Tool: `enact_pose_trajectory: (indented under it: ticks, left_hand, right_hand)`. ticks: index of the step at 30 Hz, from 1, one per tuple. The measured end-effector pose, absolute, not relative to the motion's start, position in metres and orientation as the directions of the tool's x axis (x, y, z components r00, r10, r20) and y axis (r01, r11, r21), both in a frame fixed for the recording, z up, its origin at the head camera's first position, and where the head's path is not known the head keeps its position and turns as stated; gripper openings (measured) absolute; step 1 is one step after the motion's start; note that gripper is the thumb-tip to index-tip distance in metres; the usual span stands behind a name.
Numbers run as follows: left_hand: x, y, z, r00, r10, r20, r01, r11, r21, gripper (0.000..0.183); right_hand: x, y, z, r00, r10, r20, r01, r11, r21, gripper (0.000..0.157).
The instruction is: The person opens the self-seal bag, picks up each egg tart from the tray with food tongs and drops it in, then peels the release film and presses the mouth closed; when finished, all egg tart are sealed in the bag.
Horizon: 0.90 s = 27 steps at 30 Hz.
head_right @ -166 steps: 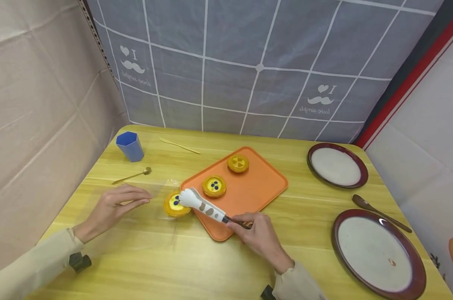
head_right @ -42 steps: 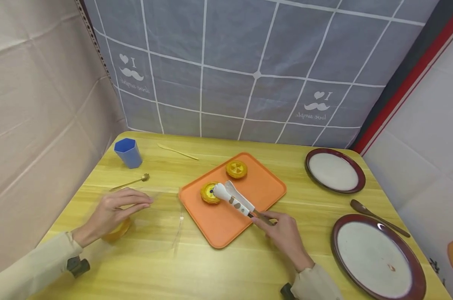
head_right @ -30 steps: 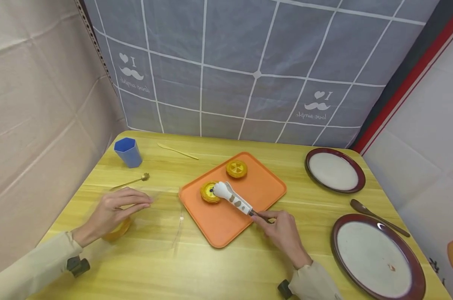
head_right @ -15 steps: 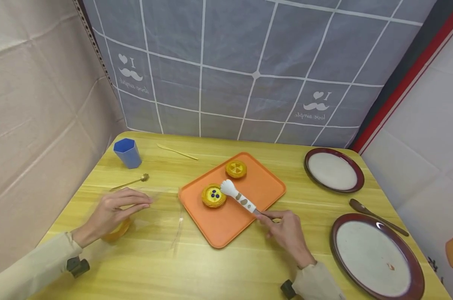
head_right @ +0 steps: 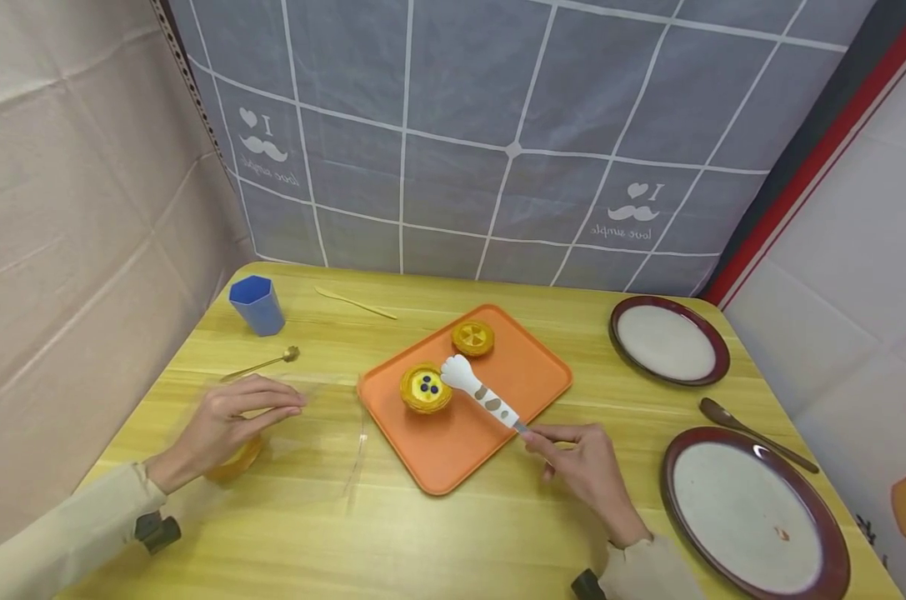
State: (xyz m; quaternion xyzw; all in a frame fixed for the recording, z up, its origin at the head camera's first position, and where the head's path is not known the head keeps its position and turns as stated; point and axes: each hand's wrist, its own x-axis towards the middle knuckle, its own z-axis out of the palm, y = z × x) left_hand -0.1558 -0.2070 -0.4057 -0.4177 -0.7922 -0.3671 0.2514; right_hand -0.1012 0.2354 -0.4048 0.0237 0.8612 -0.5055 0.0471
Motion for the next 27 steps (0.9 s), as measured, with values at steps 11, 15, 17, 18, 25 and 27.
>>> enact_pose_trajectory:
  ticks: [11, 15, 17, 18, 25, 27]
  left_hand:
    - [-0.156, -0.205, -0.405, -0.527, 0.469, 0.709, 0.845, 0.377, 0.379, 0.039]
    - [-0.156, -0.206, -0.404, -0.525, 0.475, 0.707, 0.846, 0.38, 0.373, 0.036]
    - [-0.155, -0.206, -0.404, -0.527, 0.479, 0.702, 0.845, 0.386, 0.37, 0.034]
    - [-0.155, -0.206, -0.405, -0.528, 0.479, 0.701, 0.844, 0.389, 0.369, 0.033]
    - [-0.155, -0.205, -0.405, -0.535, 0.489, 0.689, 0.84, 0.395, 0.373, 0.034]
    - [-0.155, -0.204, -0.404, -0.533, 0.49, 0.69, 0.842, 0.391, 0.372, 0.033]
  right_hand:
    - [-0.089, 0.204, -0.402, -0.983, -0.154, -0.099, 0.027, 0.414, -0.91, 0.028]
    - [-0.089, 0.185, -0.4, -0.98, -0.178, -0.093, 0.012, 0.407, -0.913, 0.025]
    - [-0.089, 0.174, -0.395, -0.976, -0.201, -0.078, -0.009, 0.399, -0.917, 0.025]
    - [-0.089, 0.168, -0.393, -0.975, -0.21, -0.072, -0.018, 0.399, -0.917, 0.025]
    - [-0.098, 0.138, -0.404, -0.971, -0.224, -0.084, -0.017, 0.414, -0.91, 0.027]
    - [-0.102, 0.132, -0.412, -0.97, -0.231, -0.08, -0.024, 0.418, -0.908, 0.027]
